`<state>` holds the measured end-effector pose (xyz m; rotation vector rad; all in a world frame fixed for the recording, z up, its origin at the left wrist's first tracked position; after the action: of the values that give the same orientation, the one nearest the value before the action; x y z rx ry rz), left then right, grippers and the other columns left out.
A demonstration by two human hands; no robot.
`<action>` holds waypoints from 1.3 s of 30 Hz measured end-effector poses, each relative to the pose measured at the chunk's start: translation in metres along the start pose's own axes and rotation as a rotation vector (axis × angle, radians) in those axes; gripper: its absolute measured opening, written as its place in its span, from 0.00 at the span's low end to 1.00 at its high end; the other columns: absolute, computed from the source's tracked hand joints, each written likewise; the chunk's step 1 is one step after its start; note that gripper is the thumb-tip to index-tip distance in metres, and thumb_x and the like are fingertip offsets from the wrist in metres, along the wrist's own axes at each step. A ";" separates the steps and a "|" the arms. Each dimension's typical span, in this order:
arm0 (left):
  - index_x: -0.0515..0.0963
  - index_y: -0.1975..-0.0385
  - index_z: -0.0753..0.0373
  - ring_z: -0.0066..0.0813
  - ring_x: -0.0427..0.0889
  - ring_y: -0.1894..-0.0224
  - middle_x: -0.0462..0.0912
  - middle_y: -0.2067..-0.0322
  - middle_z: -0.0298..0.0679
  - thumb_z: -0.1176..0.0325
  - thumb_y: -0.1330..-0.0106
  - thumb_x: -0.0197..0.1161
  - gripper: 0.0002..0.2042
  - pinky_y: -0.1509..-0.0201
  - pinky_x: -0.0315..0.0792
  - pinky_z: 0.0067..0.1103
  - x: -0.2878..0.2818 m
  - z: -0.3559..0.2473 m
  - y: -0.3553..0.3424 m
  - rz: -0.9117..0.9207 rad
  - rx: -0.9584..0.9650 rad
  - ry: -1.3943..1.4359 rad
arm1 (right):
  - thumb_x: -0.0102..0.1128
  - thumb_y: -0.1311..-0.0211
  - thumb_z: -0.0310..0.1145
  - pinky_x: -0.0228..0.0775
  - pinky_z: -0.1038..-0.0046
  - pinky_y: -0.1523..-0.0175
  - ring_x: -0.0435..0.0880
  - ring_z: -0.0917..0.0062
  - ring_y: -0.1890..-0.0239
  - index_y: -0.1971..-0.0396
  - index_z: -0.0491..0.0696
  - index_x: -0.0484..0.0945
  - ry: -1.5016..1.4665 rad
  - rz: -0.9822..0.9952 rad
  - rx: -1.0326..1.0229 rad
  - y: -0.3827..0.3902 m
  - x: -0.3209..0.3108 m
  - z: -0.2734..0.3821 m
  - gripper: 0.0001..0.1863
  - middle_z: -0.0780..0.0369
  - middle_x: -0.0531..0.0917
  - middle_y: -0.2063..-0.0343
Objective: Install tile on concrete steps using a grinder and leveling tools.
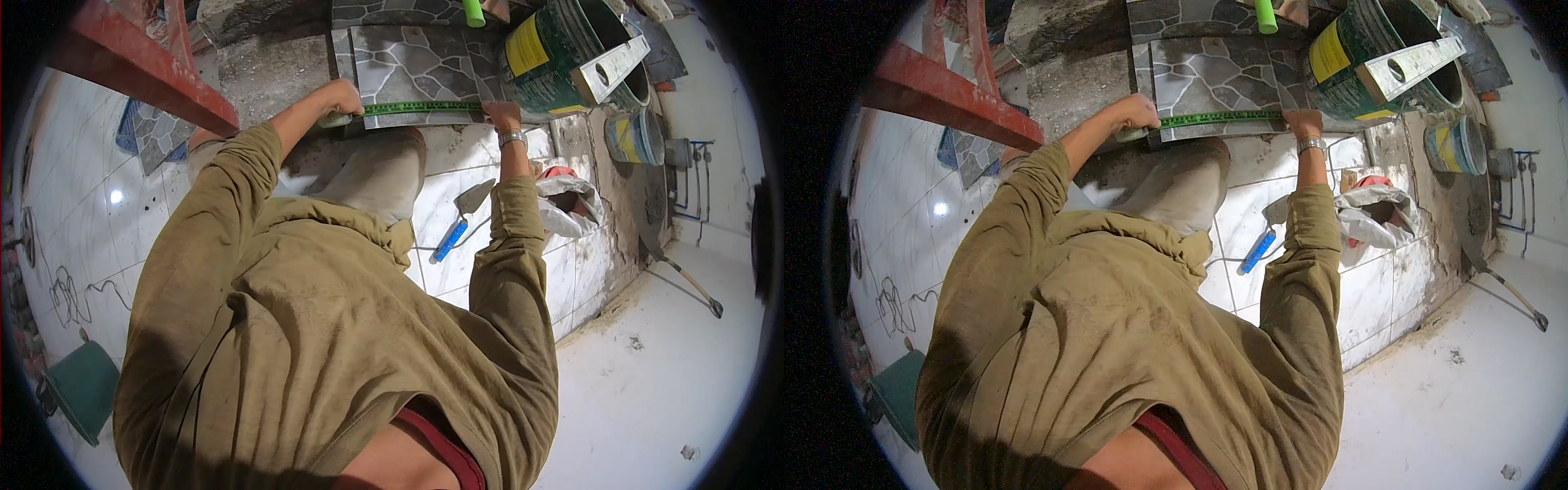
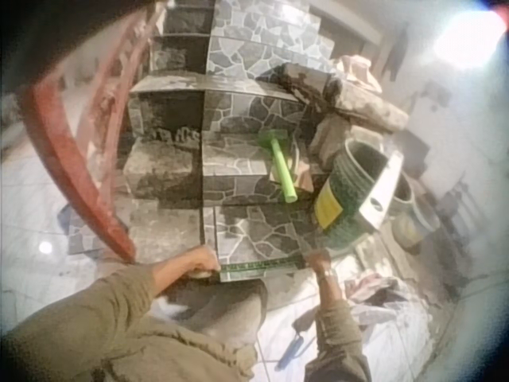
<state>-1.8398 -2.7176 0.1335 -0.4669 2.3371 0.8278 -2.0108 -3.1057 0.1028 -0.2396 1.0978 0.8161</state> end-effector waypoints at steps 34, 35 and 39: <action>0.86 0.66 0.66 0.30 0.79 0.68 0.85 0.71 0.45 0.63 0.53 0.69 0.16 0.61 0.74 0.30 0.000 -0.007 -0.015 0.052 -0.061 -0.011 | 0.60 0.38 0.50 0.68 0.69 0.73 0.84 0.76 0.75 0.71 0.43 0.86 0.036 -0.303 -0.238 0.029 -0.041 -0.006 0.22 0.59 0.85 0.76; 0.85 0.66 0.67 0.30 0.78 0.68 0.85 0.72 0.45 0.63 0.53 0.68 0.16 0.62 0.74 0.30 0.003 0.014 -0.013 0.003 -0.105 0.054 | 0.58 0.37 0.51 0.70 0.66 0.71 0.84 0.71 0.76 0.73 0.42 0.84 -0.022 -0.373 -0.305 0.037 -0.035 0.024 0.24 0.56 0.83 0.79; 0.85 0.68 0.68 0.30 0.77 0.70 0.84 0.73 0.45 0.64 0.52 0.68 0.15 0.63 0.73 0.31 0.005 0.018 -0.011 -0.002 -0.134 0.045 | 0.53 0.30 0.51 0.68 0.65 0.72 0.78 0.69 0.81 0.78 0.42 0.83 -0.457 -0.271 -0.310 0.080 -0.026 0.106 0.27 0.57 0.78 0.86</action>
<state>-1.8306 -2.7144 0.1146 -0.5491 2.3305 0.9871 -1.9979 -3.0039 0.1912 -0.4281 0.4945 0.7456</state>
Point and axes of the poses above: each hand's wrist, its own y-axis away from the middle knuckle, its own x-axis out of the palm, z = x × y, the point moved 1 cm from there along -y, towards the middle knuckle
